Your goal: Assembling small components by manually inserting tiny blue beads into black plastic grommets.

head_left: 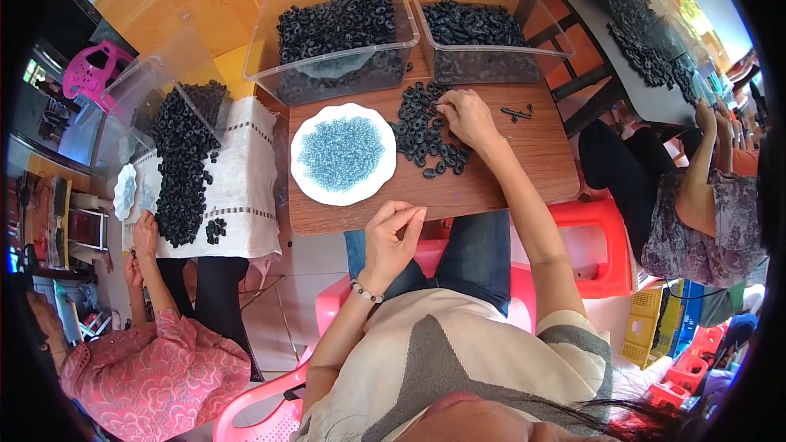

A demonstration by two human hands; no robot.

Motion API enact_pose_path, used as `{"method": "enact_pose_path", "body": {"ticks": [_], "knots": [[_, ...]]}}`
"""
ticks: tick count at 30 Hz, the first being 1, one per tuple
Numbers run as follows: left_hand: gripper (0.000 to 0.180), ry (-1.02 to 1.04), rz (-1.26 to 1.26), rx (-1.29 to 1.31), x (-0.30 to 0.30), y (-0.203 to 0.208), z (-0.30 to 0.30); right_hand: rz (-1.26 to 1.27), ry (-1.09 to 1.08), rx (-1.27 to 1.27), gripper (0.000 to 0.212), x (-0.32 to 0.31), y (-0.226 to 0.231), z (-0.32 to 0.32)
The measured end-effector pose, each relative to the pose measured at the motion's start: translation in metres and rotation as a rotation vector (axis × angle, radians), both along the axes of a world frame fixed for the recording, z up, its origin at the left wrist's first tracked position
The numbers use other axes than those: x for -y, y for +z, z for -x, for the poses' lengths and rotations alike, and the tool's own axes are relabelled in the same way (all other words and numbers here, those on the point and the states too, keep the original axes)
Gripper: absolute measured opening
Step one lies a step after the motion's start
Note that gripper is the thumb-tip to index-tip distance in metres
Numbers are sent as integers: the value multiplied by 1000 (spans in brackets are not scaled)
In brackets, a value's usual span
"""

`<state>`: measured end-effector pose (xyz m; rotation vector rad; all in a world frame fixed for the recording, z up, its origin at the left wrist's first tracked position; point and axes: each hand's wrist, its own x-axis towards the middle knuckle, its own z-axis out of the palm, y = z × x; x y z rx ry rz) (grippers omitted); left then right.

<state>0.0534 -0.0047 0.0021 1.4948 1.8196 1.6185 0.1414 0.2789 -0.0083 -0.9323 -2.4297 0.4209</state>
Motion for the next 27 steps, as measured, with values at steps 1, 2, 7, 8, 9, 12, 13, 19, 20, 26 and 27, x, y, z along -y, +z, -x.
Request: {"method": "enact_pose_path", "body": {"ticks": [1, 2, 7, 8, 9, 12, 13, 19, 20, 26, 27], "knots": [[12, 20, -6, 5, -1, 0, 1, 30, 42, -84, 17, 3, 2, -4], [12, 25, -3, 6, -1, 2, 3, 62, 87, -169, 18, 10, 8, -5], [15, 82, 11, 96, -7, 16, 9, 620, 118, -327, 25, 54, 29, -25], [15, 87, 15, 97, -9, 17, 10, 676, 168, -342, 25, 63, 32, -29], [20, 93, -11, 46, -10, 18, 11, 732, 218, -357, 26, 71, 36, -32], [31, 106, -61, -60, -14, 22, 15, 829, 312, -321, 27, 93, 48, -40], [34, 94, -92, -166, -16, 23, 17, 873, 338, -307, 27, 99, 49, -41], [26, 76, -95, -353, -8, 9, 22, 1009, 491, -259, 27, 122, 49, -31], [26, 80, -94, -354, -5, 6, 23, 1019, 492, -231, 27, 123, 47, -28], [25, 190, -25, -5, 10, 11, 26, 787, 424, -197, 22, 120, 54, 1], [25, 193, -26, -6, 12, 9, 28, 611, 336, -107, 20, 118, 59, 9]]}}
